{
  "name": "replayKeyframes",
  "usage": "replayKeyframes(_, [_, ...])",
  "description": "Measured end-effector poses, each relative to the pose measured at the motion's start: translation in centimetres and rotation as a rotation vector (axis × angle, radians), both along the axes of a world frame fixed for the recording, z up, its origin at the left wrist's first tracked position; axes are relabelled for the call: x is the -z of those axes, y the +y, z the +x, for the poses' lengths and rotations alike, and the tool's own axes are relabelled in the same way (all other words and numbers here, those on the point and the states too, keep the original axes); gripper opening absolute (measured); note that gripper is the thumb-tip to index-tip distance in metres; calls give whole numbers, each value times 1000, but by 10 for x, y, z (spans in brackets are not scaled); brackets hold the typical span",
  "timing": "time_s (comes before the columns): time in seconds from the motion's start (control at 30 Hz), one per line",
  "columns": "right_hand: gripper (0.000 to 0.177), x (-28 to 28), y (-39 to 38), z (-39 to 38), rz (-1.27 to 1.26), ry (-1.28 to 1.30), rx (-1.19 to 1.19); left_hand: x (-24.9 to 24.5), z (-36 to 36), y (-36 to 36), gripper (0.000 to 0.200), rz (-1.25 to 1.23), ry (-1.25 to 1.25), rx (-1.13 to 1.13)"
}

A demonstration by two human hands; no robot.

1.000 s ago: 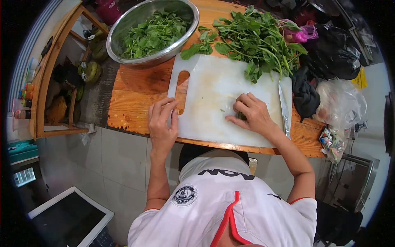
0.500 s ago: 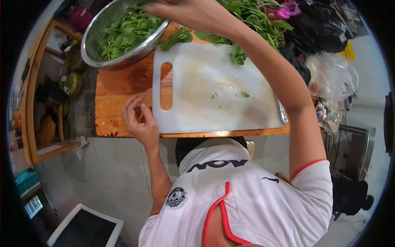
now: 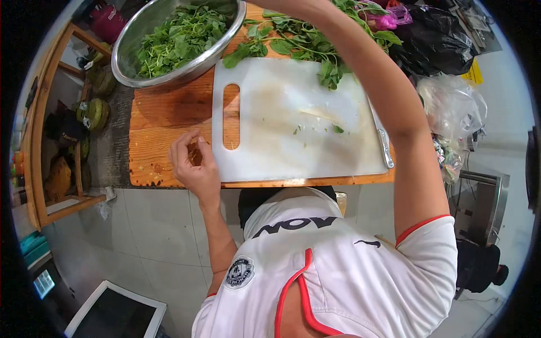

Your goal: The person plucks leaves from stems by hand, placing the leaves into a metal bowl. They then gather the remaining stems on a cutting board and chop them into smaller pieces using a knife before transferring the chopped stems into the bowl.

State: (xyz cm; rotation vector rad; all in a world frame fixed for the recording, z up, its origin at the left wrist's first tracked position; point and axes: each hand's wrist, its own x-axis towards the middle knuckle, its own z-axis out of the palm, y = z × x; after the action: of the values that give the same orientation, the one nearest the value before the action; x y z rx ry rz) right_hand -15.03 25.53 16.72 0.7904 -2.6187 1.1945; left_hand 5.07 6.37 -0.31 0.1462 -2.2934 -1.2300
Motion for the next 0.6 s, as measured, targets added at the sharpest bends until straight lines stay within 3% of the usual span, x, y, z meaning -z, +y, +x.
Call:
replayKeyframes(0.07, [33, 36, 50, 46, -169, 92, -170, -3, 1, 0, 12, 47, -58, 28])
replayKeyframes(0.1, [27, 41, 85, 73, 200, -271, -58, -4, 1, 1, 11, 72, -87, 39])
replayKeyframes(0.17, [19, 69, 125, 127, 160, -638, -83, -5, 0, 1, 12, 40, -77, 100])
replayKeyframes(0.23, [22, 85, 143, 172, 242, -691, 51, -11, 0, 5, 12, -37, -58, 163])
replayKeyframes(0.27, [20, 90, 149, 187, 311, -637, 52, -16, 0, 7, 12, -96, -45, 196])
replayKeyframes(0.4, [12, 113, 150, 214, 178, -490, 166, -25, -2, 24, 16, -173, 70, 334])
replayKeyframes(0.53, [10, 114, 131, 210, 164, -351, 105, -40, 10, 49, 17, -214, -47, 467])
replayKeyframes(0.6, [11, 115, 117, 204, 50, -412, 93, -32, 15, 59, 17, -241, -53, 525])
